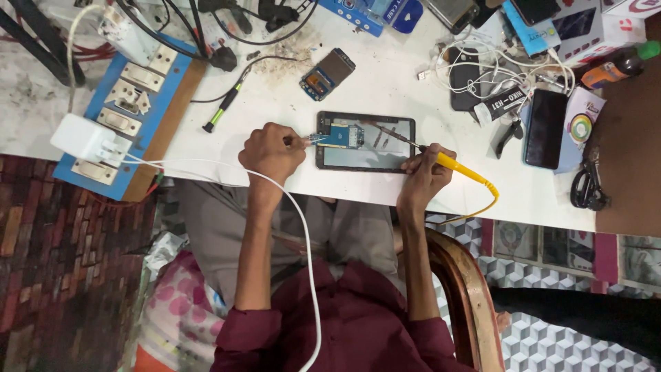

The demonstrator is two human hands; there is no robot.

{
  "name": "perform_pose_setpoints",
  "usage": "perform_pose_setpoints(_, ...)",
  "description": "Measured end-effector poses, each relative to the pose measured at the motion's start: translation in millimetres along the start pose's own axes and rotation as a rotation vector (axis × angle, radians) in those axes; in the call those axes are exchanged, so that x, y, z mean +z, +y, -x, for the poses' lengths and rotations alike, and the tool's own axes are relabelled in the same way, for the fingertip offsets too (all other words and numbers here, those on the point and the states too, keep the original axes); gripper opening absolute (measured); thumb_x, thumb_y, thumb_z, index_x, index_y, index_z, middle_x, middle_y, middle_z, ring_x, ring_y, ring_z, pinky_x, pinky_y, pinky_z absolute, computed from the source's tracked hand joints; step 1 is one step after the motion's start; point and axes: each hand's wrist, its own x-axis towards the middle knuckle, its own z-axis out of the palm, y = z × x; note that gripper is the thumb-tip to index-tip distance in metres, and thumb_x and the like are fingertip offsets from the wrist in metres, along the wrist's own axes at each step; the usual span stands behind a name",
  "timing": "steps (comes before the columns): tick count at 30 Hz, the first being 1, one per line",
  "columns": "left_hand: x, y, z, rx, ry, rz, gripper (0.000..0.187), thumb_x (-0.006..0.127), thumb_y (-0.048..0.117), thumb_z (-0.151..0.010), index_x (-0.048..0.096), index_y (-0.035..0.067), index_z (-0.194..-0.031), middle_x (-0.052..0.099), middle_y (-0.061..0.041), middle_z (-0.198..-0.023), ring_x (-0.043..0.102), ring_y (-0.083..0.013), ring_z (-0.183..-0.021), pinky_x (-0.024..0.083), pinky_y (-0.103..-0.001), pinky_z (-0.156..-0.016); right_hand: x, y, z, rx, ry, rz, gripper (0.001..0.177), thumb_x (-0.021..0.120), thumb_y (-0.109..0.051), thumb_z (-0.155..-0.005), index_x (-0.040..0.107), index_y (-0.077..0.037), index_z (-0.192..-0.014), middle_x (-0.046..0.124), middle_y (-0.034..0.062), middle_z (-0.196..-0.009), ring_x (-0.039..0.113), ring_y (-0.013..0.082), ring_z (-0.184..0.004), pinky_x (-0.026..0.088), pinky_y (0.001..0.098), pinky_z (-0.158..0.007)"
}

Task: The person uses a soldering iron and tweezers to work on a small circuit board placed on a tablet screen. They repeatedly apply heat and adjust components on the board.

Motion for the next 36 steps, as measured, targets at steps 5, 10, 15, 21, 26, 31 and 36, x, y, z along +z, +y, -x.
perform_pose_setpoints(5,0.0,2.2,0.1,-0.004,0.000,0.009,0.014,0.076,0.029,-0.083,0.082,0.016,-0.083,0.074,-0.011,-0.071,0.073,-0.0340,-0.069,0.053,-0.045,-0.064,-1.0,1.2,-1.5,0.002,0.018,0.047,0.024,0.061,-0.021,-0.111,0.049,-0.006,-0.097,0.045,-0.0001,-0.064,0.045,0.0094,-0.055,0.046,0.0272,-0.057)
perform_pose_setpoints(10,-1.3,1.5,-2.3,-0.044,-0.047,-0.006,0.013,0.077,0.029,-0.082,0.083,0.017,-0.084,0.072,-0.011,-0.068,0.072,-0.0344,-0.068,0.052,-0.045,-0.063,2.3,1.5,1.1,0.001,0.027,0.071,0.020,0.063,-0.017,-0.108,0.051,-0.006,-0.097,0.047,0.0000,-0.067,0.046,0.0094,-0.056,0.046,0.0265,-0.058)
perform_pose_setpoints(15,-2.2,1.8,-5.6,-0.017,-0.026,-0.019,0.014,0.079,0.030,-0.080,0.082,0.017,-0.080,0.074,-0.009,-0.071,0.072,-0.0341,-0.068,0.052,-0.045,-0.062,5.8,1.6,-0.3,0.017,0.093,0.066,0.022,0.063,-0.017,-0.109,0.050,-0.006,-0.096,0.046,0.0002,-0.064,0.044,0.0089,-0.054,0.044,0.0268,-0.055)
perform_pose_setpoints(21,-2.0,1.7,-4.1,-0.033,-0.011,-0.024,0.015,0.081,0.032,-0.079,0.082,0.017,-0.078,0.074,-0.008,-0.072,0.071,-0.0342,-0.068,0.052,-0.045,-0.062,3.9,4.1,-4.4,0.028,0.101,-0.037,0.021,0.061,-0.017,-0.109,0.049,-0.006,-0.096,0.045,-0.0003,-0.065,0.043,0.0089,-0.054,0.045,0.0273,-0.055)
perform_pose_setpoints(26,0.9,1.2,-4.1,-0.028,0.007,-0.010,0.011,0.079,0.029,-0.080,0.083,0.018,-0.079,0.074,-0.009,-0.071,0.072,-0.0337,-0.069,0.052,-0.045,-0.062,1.9,5.2,-0.8,0.003,0.092,0.008,0.018,0.060,-0.015,-0.109,0.050,-0.005,-0.097,0.044,-0.0005,-0.065,0.044,0.0095,-0.055,0.046,0.0272,-0.057)
perform_pose_setpoints(31,2.8,-1.4,-2.8,-0.056,-0.009,-0.020,0.014,0.080,0.031,-0.080,0.082,0.018,-0.079,0.074,-0.010,-0.070,0.072,-0.0334,-0.066,0.052,-0.045,-0.063,1.4,3.9,1.1,0.001,0.070,0.033,0.018,0.061,-0.014,-0.108,0.050,-0.005,-0.096,0.045,0.0001,-0.065,0.044,0.0088,-0.054,0.045,0.0266,-0.056)
perform_pose_setpoints(36,2.9,-2.3,-2.4,-0.055,0.010,-0.015,0.011,0.079,0.028,-0.079,0.083,0.018,-0.078,0.074,-0.012,-0.071,0.072,-0.0340,-0.067,0.052,-0.044,-0.062,-0.5,1.2,1.8,0.013,0.056,0.088,0.019,0.060,-0.014,-0.109,0.051,-0.005,-0.095,0.048,0.0002,-0.068,0.046,0.0083,-0.056,0.044,0.0252,-0.056)
